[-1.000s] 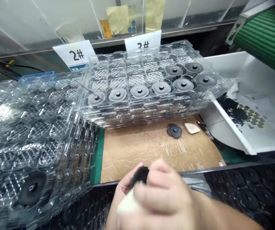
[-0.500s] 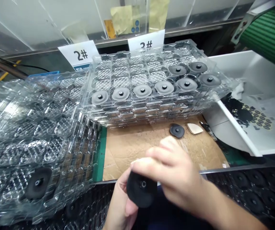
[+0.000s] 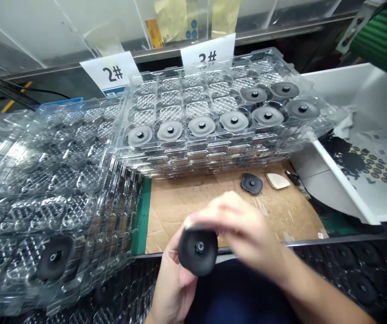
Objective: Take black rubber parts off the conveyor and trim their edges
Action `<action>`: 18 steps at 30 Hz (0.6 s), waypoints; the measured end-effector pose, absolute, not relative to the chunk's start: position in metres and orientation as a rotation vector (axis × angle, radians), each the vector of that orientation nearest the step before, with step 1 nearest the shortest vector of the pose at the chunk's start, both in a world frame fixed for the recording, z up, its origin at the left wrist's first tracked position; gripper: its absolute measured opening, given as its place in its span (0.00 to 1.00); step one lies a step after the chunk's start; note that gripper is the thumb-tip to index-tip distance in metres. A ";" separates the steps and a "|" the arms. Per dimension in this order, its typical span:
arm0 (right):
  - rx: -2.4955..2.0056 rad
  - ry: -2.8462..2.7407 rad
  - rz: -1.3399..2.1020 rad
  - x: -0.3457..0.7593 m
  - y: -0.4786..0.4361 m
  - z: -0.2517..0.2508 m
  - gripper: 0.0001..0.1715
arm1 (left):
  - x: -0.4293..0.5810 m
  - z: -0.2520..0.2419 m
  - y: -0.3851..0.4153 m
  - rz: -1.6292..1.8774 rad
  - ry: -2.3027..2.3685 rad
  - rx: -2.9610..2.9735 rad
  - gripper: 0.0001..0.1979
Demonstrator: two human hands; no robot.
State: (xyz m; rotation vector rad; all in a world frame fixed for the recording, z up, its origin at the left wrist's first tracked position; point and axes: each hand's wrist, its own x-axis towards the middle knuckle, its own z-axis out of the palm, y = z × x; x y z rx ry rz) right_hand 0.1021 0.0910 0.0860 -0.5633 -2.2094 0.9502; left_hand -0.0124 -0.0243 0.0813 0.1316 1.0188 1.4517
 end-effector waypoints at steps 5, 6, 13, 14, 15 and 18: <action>-1.024 -2.191 1.135 0.126 0.090 0.015 0.12 | -0.019 0.063 -0.017 1.511 0.993 0.003 0.29; -1.009 -2.205 1.155 0.129 0.084 0.002 0.12 | -0.020 0.062 -0.016 1.510 0.987 -0.001 0.31; -1.121 -2.078 1.198 0.130 0.073 0.018 0.12 | -0.016 0.061 -0.012 1.499 0.958 0.014 0.29; -1.128 -2.020 1.172 0.126 0.075 0.034 0.13 | -0.015 0.060 -0.012 1.509 0.956 0.026 0.29; -1.101 -1.972 1.141 0.121 0.076 0.051 0.13 | -0.014 0.058 -0.012 1.521 0.955 0.039 0.30; -0.752 -1.987 1.035 0.107 0.071 0.092 0.15 | -0.015 0.053 -0.014 1.478 0.951 0.044 0.30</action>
